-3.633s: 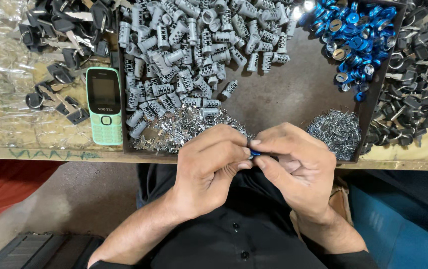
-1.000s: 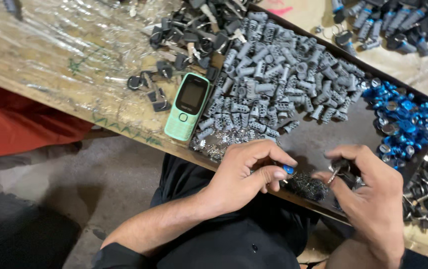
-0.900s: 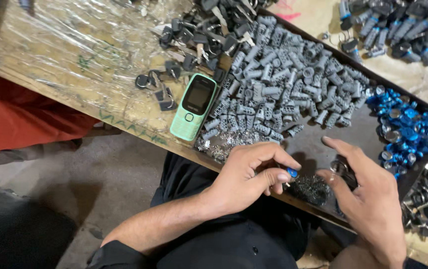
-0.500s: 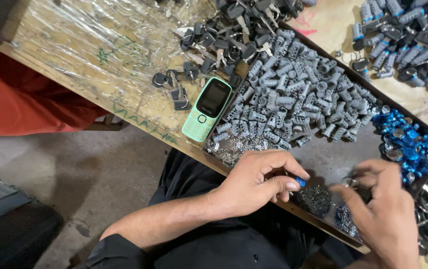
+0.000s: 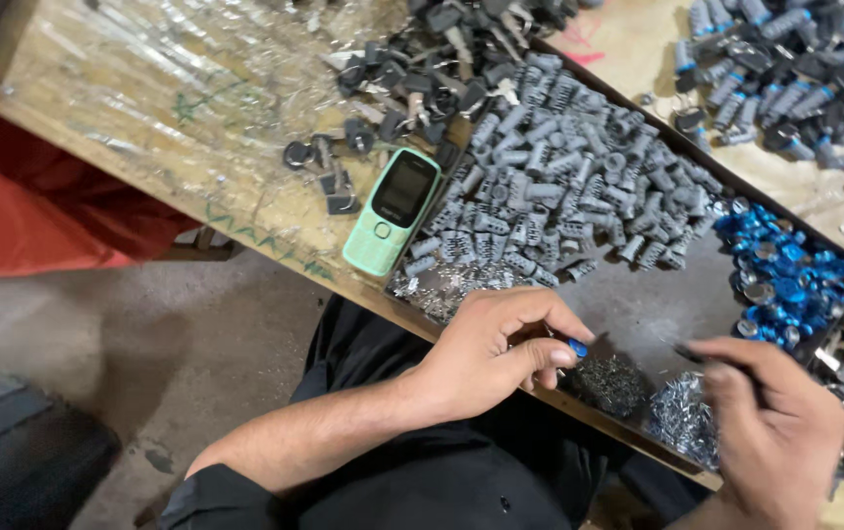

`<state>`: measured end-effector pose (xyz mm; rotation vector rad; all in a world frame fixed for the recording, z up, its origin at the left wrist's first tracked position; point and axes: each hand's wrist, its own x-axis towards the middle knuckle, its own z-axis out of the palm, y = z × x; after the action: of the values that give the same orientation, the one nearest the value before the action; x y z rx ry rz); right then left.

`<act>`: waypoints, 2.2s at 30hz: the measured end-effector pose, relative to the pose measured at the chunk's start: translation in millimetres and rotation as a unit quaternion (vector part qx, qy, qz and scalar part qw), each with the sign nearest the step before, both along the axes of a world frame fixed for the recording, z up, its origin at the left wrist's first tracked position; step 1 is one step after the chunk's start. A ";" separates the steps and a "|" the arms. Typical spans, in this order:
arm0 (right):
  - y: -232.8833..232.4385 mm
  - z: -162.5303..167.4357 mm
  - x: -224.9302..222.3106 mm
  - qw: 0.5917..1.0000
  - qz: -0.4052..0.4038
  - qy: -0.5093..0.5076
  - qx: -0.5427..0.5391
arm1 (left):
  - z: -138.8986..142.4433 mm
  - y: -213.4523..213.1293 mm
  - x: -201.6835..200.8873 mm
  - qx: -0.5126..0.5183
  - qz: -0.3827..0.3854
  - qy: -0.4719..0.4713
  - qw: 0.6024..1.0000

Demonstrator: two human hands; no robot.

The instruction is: The person repeatedly assembles small key components by hand. They pick a grey plastic key body, insert a metal pin, and press a blue cap onto the assembly. The completed units are placed into a tray on the table.

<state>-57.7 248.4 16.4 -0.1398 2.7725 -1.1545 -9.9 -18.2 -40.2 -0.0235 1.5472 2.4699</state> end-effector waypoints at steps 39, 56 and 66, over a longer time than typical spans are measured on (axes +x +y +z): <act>-44.0 -1.7 -3.1 0.979 0.117 0.037 -0.161 | 10.4 32.1 -19.8 -0.277 0.103 0.187 0.937; -46.4 -7.6 10.1 0.945 0.011 -0.085 -0.314 | 16.8 17.8 -24.6 -0.388 0.102 0.299 0.866; -31.3 -29.6 17.7 0.968 0.079 -0.021 -0.237 | 12.4 26.6 -19.3 -0.363 0.098 0.280 0.883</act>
<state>-40.0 217.1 -13.3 -0.3706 2.3439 -1.7237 -29.1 8.4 -27.9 0.4652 2.7612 1.9444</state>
